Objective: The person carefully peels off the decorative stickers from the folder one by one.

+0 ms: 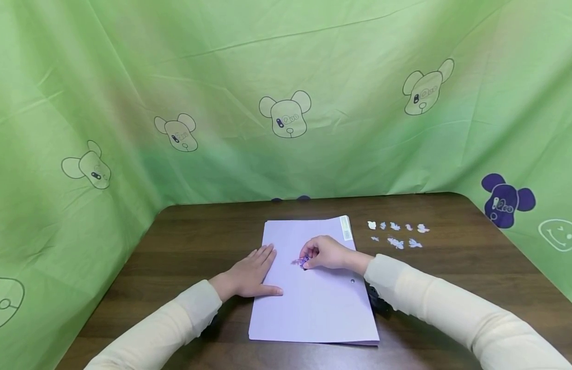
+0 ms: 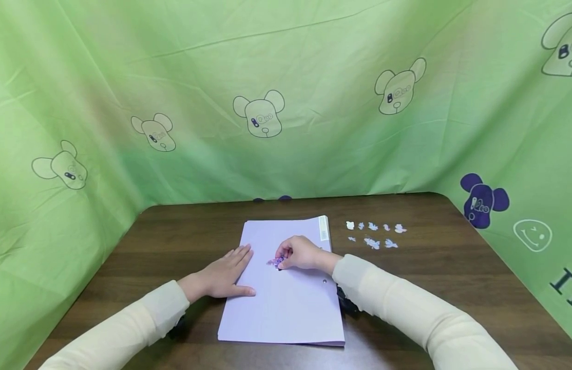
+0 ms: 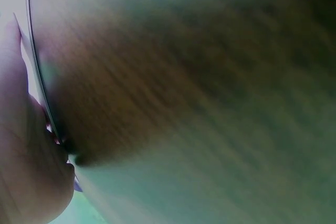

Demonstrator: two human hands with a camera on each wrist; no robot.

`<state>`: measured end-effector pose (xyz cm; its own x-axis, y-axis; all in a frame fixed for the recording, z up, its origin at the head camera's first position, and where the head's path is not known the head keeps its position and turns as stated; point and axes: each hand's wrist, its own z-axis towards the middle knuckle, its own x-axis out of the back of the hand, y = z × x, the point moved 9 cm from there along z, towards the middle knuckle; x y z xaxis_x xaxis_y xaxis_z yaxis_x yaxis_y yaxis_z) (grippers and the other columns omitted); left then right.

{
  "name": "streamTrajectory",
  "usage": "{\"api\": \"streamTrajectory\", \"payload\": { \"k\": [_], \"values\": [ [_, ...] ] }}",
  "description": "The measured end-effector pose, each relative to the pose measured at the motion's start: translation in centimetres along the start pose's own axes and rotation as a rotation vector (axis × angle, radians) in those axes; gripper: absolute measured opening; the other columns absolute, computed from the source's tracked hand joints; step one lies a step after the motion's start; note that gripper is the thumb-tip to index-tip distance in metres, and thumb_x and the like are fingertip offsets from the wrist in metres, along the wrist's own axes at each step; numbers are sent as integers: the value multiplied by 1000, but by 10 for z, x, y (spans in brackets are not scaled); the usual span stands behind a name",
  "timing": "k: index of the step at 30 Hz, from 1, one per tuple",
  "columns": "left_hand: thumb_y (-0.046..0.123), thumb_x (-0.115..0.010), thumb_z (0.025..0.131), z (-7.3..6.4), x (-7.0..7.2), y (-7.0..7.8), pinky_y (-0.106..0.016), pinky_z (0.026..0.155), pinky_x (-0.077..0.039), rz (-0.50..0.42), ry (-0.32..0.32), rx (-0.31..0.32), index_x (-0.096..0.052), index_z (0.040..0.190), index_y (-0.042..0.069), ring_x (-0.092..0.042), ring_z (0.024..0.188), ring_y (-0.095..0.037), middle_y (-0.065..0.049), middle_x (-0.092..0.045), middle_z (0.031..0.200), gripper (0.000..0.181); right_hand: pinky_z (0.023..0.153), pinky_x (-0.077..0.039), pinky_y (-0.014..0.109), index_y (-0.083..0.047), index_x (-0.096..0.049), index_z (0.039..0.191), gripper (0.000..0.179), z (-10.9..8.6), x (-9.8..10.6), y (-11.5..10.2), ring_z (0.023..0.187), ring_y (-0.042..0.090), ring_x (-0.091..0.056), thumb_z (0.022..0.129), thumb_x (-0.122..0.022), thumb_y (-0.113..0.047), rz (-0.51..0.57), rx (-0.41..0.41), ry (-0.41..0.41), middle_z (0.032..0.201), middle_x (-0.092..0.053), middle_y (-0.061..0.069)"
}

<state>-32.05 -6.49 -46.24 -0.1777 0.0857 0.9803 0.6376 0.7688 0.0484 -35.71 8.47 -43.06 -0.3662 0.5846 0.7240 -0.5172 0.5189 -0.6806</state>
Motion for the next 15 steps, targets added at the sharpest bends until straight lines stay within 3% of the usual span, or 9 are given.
{"api": "streamTrajectory", "payload": {
  "k": [15],
  "values": [
    [79, -39, 85, 1, 0, -1, -39, 116, -14, -2, -4, 4, -14, 155, 3, -7, 147, -26, -13, -8, 162, 107, 66, -45, 25, -9, -75, 87, 4, 2, 1, 5, 67, 9, -53, 83, -76, -10, 41, -35, 3, 69, -60, -9]
  ]
}}
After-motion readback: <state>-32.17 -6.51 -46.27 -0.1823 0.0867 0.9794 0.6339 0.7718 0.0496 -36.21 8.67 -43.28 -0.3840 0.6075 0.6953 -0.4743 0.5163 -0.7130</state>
